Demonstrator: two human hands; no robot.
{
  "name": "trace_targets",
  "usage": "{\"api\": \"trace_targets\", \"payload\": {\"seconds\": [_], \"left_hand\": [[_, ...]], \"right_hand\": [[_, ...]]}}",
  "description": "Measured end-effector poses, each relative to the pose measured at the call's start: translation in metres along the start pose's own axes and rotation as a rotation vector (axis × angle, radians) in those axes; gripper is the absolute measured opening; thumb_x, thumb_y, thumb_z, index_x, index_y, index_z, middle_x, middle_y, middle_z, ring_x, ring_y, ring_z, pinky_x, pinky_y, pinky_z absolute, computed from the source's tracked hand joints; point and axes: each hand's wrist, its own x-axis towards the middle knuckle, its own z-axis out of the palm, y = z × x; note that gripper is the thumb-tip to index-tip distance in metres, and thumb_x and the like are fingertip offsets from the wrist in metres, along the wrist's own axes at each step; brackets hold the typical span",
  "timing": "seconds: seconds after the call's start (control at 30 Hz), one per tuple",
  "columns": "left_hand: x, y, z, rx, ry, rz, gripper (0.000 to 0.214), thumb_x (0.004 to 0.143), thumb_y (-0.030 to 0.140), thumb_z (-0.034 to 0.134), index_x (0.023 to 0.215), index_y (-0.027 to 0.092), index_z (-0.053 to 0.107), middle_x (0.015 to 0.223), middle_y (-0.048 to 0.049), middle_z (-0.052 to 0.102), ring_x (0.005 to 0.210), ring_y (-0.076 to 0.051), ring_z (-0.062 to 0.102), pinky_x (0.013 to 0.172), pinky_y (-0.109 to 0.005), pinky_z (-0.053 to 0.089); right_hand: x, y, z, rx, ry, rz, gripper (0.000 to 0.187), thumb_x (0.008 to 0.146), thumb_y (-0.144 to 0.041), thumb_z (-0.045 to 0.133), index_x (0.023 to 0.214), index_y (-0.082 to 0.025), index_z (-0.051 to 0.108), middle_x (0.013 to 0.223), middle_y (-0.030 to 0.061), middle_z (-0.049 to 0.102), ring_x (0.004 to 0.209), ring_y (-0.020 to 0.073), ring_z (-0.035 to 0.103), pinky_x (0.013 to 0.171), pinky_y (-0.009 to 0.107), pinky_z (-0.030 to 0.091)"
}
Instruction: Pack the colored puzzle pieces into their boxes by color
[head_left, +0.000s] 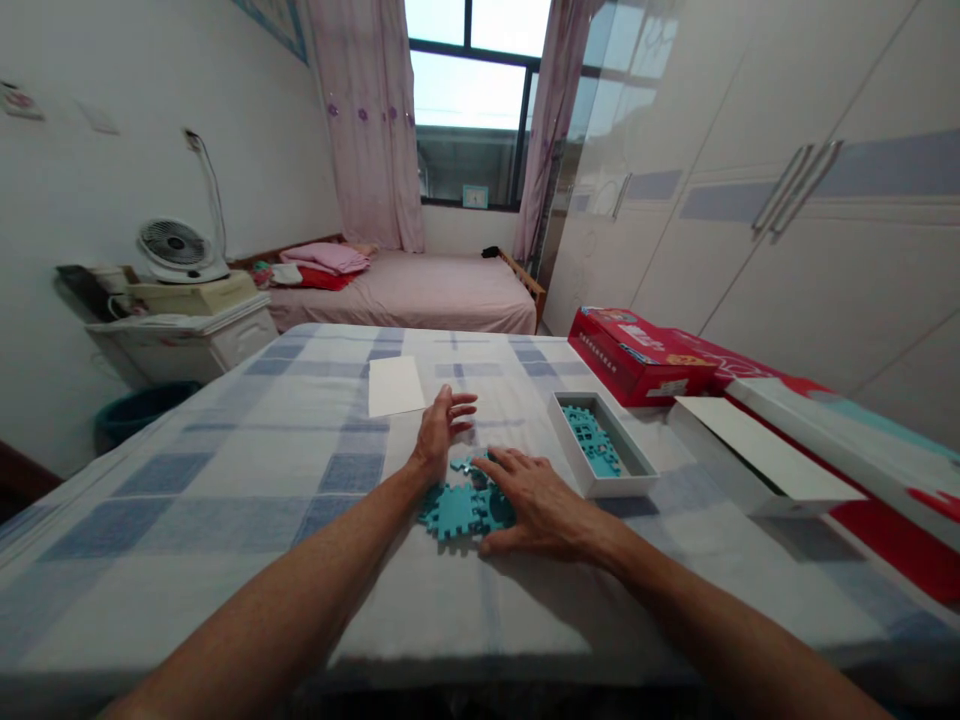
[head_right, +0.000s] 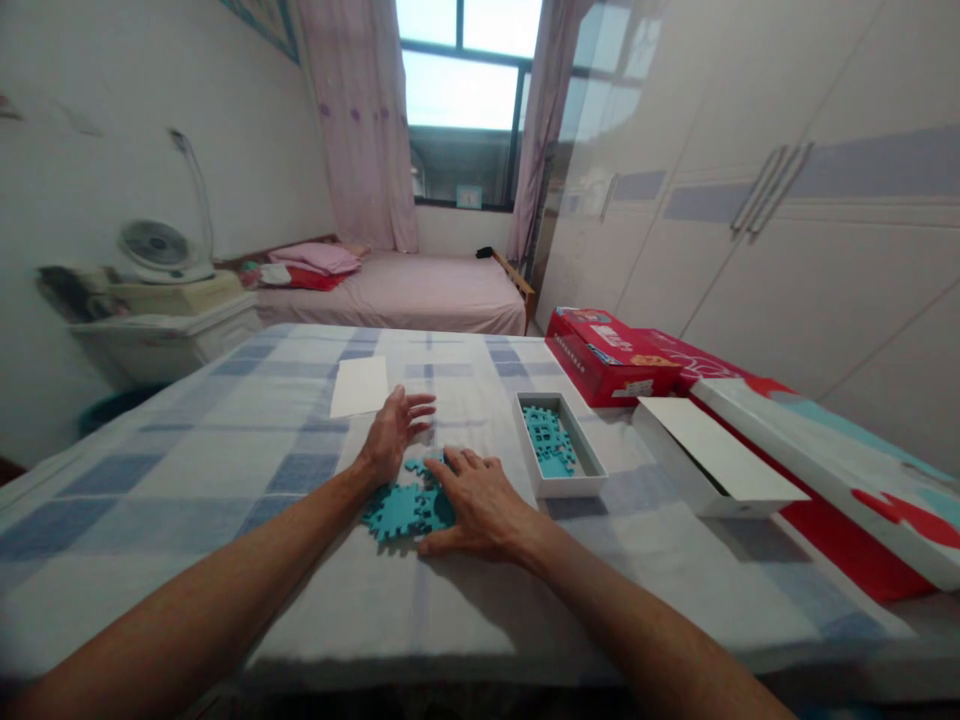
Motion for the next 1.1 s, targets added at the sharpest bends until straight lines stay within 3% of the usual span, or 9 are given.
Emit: {"api": "trace_targets", "payload": {"seconds": [0.2, 0.47, 0.63, 0.83, 0.97, 1.1], "left_hand": [[-0.001, 0.001, 0.002, 0.001, 0.009, -0.011, 0.055, 0.072, 0.067, 0.051, 0.083, 0.015, 0.068, 0.103, -0.0110, 0.066, 0.091, -0.020, 0.058, 0.068, -0.027, 0.045], [-0.002, 0.001, 0.001, 0.007, 0.007, -0.019, 0.057, 0.072, 0.068, 0.050, 0.085, 0.015, 0.068, 0.103, -0.0111, 0.066, 0.093, -0.021, 0.059, 0.069, -0.029, 0.045], [-0.001, 0.001, 0.001, 0.004, 0.008, -0.012, 0.057, 0.071, 0.068, 0.050, 0.084, 0.015, 0.067, 0.106, -0.0115, 0.066, 0.092, -0.021, 0.059, 0.069, -0.028, 0.045], [-0.001, 0.000, 0.001, 0.013, 0.001, -0.009, 0.058, 0.071, 0.069, 0.050, 0.084, 0.015, 0.067, 0.104, -0.0115, 0.066, 0.093, -0.021, 0.059, 0.069, -0.029, 0.045], [-0.002, 0.001, 0.000, 0.010, -0.003, -0.015, 0.057, 0.071, 0.067, 0.051, 0.085, 0.015, 0.068, 0.105, -0.0116, 0.066, 0.093, -0.022, 0.059, 0.070, -0.029, 0.046], [-0.002, 0.001, 0.000, 0.013, -0.011, -0.021, 0.057, 0.071, 0.067, 0.052, 0.085, 0.015, 0.068, 0.105, -0.0115, 0.066, 0.094, -0.022, 0.058, 0.070, -0.028, 0.046]], "right_hand": [[-0.002, 0.005, 0.000, -0.026, 0.138, -0.024, 0.067, 0.068, -0.050, 0.073, 0.127, -0.024, 0.055, 0.135, 0.0111, 0.050, 0.122, 0.0321, 0.043, 0.097, 0.050, 0.036], [-0.010, 0.004, -0.015, 0.119, 0.311, -0.038, 0.038, 0.073, -0.032, 0.071, 0.109, -0.019, 0.065, 0.121, 0.0101, 0.059, 0.116, 0.0236, 0.048, 0.099, 0.040, 0.039], [-0.007, 0.011, -0.005, 0.182, 0.313, -0.058, 0.031, 0.077, -0.017, 0.061, 0.108, -0.016, 0.064, 0.118, 0.0116, 0.058, 0.112, 0.0210, 0.052, 0.099, 0.037, 0.042], [0.000, 0.022, 0.013, 0.188, 0.419, -0.055, 0.030, 0.075, -0.010, 0.058, 0.104, -0.017, 0.065, 0.116, 0.0110, 0.058, 0.112, 0.0208, 0.052, 0.099, 0.038, 0.043], [-0.008, 0.028, -0.009, 0.186, 0.568, -0.034, 0.028, 0.077, -0.013, 0.059, 0.104, -0.019, 0.064, 0.118, 0.0099, 0.057, 0.114, 0.0210, 0.052, 0.098, 0.040, 0.043], [-0.027, 0.049, -0.041, 0.128, 0.697, 0.093, 0.025, 0.080, -0.019, 0.057, 0.103, -0.020, 0.065, 0.118, 0.0091, 0.058, 0.112, 0.0217, 0.054, 0.097, 0.040, 0.043]]}}
